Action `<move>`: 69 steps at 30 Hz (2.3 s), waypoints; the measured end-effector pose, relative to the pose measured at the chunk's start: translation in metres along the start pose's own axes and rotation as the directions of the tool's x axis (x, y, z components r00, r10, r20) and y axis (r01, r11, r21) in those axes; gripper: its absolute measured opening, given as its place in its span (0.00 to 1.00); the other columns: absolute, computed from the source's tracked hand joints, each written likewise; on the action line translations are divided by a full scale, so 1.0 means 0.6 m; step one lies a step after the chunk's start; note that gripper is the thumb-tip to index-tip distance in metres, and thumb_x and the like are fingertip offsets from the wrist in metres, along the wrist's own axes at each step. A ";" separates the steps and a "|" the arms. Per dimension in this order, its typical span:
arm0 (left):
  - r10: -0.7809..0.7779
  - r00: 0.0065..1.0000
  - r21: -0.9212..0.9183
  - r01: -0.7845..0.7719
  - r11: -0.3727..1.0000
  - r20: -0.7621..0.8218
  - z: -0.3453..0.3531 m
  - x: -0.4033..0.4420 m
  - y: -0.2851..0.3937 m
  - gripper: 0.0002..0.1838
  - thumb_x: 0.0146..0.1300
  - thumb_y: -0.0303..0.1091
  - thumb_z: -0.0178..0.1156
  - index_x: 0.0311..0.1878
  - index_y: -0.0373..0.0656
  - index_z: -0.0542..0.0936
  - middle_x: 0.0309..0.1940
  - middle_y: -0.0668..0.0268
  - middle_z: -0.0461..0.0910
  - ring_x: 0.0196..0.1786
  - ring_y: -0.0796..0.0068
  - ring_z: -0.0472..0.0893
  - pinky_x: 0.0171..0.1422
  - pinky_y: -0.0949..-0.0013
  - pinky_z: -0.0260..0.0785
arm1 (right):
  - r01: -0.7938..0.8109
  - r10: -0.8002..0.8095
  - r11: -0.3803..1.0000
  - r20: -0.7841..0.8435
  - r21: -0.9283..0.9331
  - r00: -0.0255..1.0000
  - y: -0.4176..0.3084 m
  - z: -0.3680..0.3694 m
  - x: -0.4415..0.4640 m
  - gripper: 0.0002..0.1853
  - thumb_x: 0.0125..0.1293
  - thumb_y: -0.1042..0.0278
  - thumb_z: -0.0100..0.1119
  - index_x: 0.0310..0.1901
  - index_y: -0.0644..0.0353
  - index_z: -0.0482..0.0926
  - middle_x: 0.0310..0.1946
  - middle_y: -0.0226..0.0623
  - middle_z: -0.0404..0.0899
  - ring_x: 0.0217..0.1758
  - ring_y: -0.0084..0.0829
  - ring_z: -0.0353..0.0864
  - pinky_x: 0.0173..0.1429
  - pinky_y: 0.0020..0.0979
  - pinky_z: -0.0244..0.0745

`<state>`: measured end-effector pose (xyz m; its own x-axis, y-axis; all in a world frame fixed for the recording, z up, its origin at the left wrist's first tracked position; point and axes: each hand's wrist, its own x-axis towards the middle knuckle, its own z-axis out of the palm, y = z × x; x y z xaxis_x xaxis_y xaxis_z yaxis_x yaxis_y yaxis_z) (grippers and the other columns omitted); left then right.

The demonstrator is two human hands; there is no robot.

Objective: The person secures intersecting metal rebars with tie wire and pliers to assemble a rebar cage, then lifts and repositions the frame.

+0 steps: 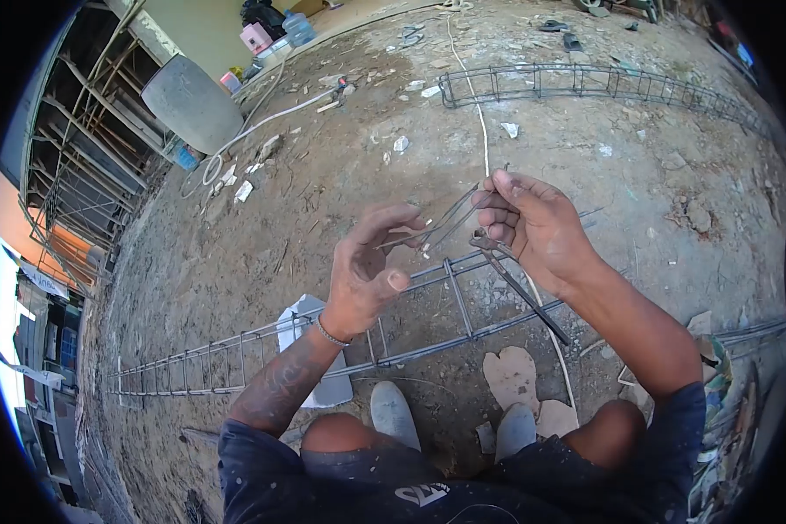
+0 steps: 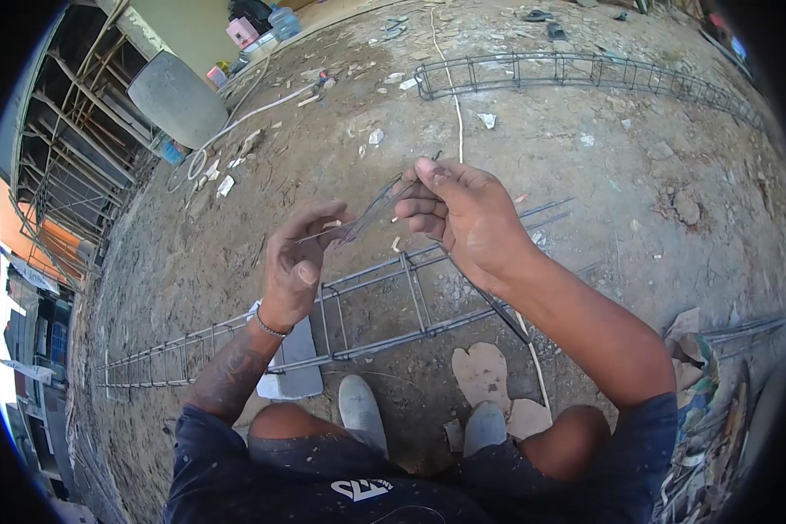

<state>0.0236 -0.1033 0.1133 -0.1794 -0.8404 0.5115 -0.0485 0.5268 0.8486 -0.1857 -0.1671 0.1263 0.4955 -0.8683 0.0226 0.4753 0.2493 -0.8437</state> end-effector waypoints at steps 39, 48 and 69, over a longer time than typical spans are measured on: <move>-0.562 0.726 -0.504 0.339 0.794 -0.397 -0.130 -0.198 -0.084 0.29 0.70 0.53 0.35 0.19 0.40 0.63 0.13 0.74 0.58 0.18 0.81 0.56 0.21 0.71 0.50 | 0.139 -0.002 0.775 0.219 -0.616 0.976 0.280 0.324 0.184 0.15 0.67 0.58 0.49 0.43 0.63 0.73 0.19 0.27 0.68 0.20 0.18 0.67 0.28 0.20 0.63; -0.551 0.821 -0.258 0.506 0.823 -0.148 -0.070 -0.206 -0.082 0.28 0.70 0.51 0.35 0.26 0.35 0.68 0.16 0.63 0.65 0.23 0.71 0.67 0.32 0.66 0.63 | -0.209 0.303 0.817 0.092 -0.537 0.949 0.243 0.225 0.125 0.16 0.67 0.59 0.48 0.46 0.65 0.70 0.17 0.26 0.63 0.18 0.20 0.66 0.28 0.24 0.68; -0.615 0.787 0.441 0.536 0.719 0.045 -0.226 -0.160 -0.168 0.18 0.60 0.40 0.54 0.42 0.32 0.78 0.34 0.52 0.80 0.39 0.64 0.78 0.49 0.66 0.66 | -0.752 0.659 0.421 -0.399 -0.507 0.638 0.296 0.084 0.052 0.09 0.64 0.72 0.48 0.42 0.68 0.71 0.25 0.34 0.73 0.18 0.19 0.65 0.20 0.23 0.62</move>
<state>0.1792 -0.0932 -0.0030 -0.1557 -0.9799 -0.1251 -0.5648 -0.0156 0.8251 -0.0493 -0.1284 0.0040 0.3389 -0.5608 -0.7554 -0.5407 0.5410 -0.6442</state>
